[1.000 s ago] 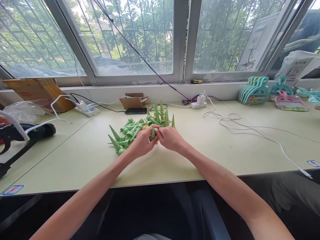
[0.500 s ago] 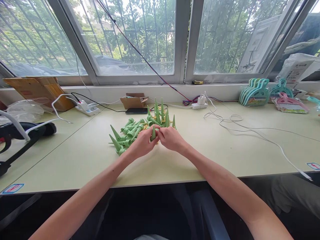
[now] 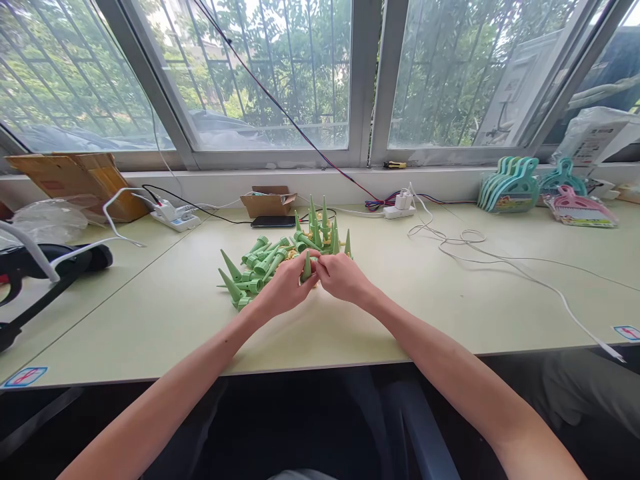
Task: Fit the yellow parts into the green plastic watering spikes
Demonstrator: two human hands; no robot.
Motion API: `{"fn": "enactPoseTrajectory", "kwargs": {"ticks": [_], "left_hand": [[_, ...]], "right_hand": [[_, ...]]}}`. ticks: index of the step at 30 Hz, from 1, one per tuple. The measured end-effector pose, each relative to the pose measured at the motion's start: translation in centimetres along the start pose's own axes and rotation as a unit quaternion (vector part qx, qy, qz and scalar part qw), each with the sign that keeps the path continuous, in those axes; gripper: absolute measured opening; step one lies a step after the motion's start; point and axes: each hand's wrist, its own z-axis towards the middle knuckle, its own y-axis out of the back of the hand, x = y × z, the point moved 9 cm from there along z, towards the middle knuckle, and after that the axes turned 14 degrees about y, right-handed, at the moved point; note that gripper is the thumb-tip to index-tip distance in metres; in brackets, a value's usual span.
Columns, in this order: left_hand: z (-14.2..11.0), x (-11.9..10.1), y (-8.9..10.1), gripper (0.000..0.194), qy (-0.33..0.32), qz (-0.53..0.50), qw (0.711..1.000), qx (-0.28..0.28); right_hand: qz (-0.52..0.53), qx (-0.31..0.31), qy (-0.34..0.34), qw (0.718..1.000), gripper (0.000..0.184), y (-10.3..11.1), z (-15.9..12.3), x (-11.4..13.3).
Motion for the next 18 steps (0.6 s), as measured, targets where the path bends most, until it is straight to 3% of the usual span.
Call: {"fn": "enactPoseTrajectory", "kwargs": {"ticks": [18], "left_hand": [[0.02,0.22,-0.53,0.018,-0.009,0.006,1.000,0.019]], "right_hand": [[-0.047,0.042,0.002,0.998,0.036,-0.44,-0.10,0.14]]}}
